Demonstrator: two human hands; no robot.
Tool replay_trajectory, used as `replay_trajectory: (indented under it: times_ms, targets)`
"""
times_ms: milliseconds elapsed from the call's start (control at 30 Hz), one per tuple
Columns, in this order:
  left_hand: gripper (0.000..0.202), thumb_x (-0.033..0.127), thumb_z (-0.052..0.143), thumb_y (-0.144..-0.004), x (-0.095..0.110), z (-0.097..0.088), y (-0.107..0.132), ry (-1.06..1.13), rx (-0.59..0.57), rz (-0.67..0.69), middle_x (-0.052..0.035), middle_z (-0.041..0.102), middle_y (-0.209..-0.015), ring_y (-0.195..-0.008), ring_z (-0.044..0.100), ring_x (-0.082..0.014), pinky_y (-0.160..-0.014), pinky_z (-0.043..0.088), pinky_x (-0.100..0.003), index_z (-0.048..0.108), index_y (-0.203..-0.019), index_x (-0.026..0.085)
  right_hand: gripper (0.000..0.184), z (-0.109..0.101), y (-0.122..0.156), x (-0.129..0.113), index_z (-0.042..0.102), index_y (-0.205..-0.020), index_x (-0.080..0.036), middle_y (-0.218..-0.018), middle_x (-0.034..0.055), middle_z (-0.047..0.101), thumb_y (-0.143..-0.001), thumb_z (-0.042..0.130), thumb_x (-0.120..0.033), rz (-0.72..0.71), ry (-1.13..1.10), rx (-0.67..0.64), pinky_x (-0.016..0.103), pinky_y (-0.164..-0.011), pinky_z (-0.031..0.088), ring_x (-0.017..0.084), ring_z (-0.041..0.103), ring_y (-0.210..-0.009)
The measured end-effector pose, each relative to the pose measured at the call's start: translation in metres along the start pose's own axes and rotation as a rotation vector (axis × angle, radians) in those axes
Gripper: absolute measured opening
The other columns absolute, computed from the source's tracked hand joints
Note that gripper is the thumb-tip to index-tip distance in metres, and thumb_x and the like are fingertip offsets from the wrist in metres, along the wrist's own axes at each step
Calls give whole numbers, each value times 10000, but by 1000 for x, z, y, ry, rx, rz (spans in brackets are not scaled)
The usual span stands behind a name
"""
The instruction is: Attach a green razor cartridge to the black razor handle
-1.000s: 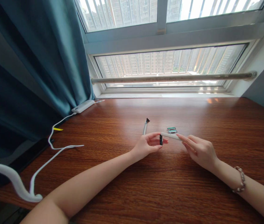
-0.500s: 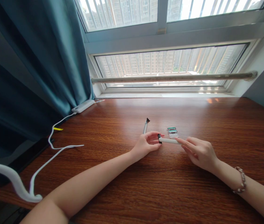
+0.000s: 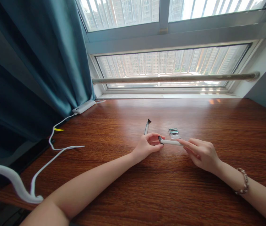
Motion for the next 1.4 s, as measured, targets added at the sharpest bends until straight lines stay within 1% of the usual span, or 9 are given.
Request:
replay_trajectory:
  times_ms: [167,333,567,733,800,967,1167,1300,1400]
  targets:
    - [360,148,716,-566,3,-2,4,-7,50,13,-115,641,-956,-918,597,-202,-896,440,-368,542,-878,107,406,2,1,3,464,-1229,-245,-580,-17,470,-828,431,-191,40,-58,-27,206,-507,305,86,414,-505]
    - [328,171,703,-595,4,-5,6,-43,55,44,-110,644,-946,-898,603,-191,-884,449,-353,546,-876,108,399,5,2,6,471,-1217,-234,-586,-19,462,-824,434,-177,56,-131,-45,209,-506,307,84,413,-503]
    - [332,197,713,-588,-3,0,5,-62,-9,3,-85,649,-922,-847,614,-178,-851,468,-332,577,-879,113,402,6,2,2,449,-1231,-222,-627,-6,489,-833,417,-172,25,-169,-70,215,-512,313,94,433,-528]
    - [359,190,720,-578,-6,10,9,-125,-113,-2,-79,641,-907,-847,609,-179,-853,462,-325,584,-898,103,424,10,4,-1,421,-1254,-225,-627,-10,482,-834,415,-166,-7,-158,-113,216,-517,302,91,415,-521]
    - [367,181,714,-588,-4,11,10,-115,-117,25,-85,634,-940,-873,603,-185,-869,453,-338,576,-919,103,432,10,4,-1,415,-1259,-230,-620,-13,473,-833,415,-164,-3,-162,-109,215,-518,300,90,409,-517]
    - [389,123,695,-609,9,13,13,-86,-141,160,-106,618,-1002,-965,571,-211,-912,424,-386,555,-971,104,434,7,3,-2,423,-1255,-245,-614,-12,464,-828,426,-172,1,-144,-69,219,-525,302,97,409,-527]
    - [413,70,674,-622,13,15,16,-25,-180,226,-95,630,-973,-942,590,-215,-918,419,-419,533,-1008,118,431,2,2,5,435,-1248,-246,-587,-20,435,-825,437,-166,54,-112,-4,216,-509,290,91,392,-509]
    - [395,88,688,-609,9,12,14,-41,-138,182,-99,636,-951,-921,597,-219,-911,425,-421,546,-978,103,441,3,2,4,431,-1251,-247,-600,-20,448,-818,449,-166,25,-146,-18,215,-515,298,88,398,-514]
    - [384,106,699,-597,8,12,13,-70,-128,142,-111,626,-975,-945,584,-223,-915,422,-408,561,-955,93,424,1,2,0,454,-1231,-240,-618,-14,468,-814,450,-162,-11,-191,-19,215,-521,309,89,407,-524]
Point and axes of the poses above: each hand's wrist, its own y-axis away from the middle knuckle, its own z-axis out of the palm, x = y × z, the point moved 9 cm from there along -y, towards the middle knuckle
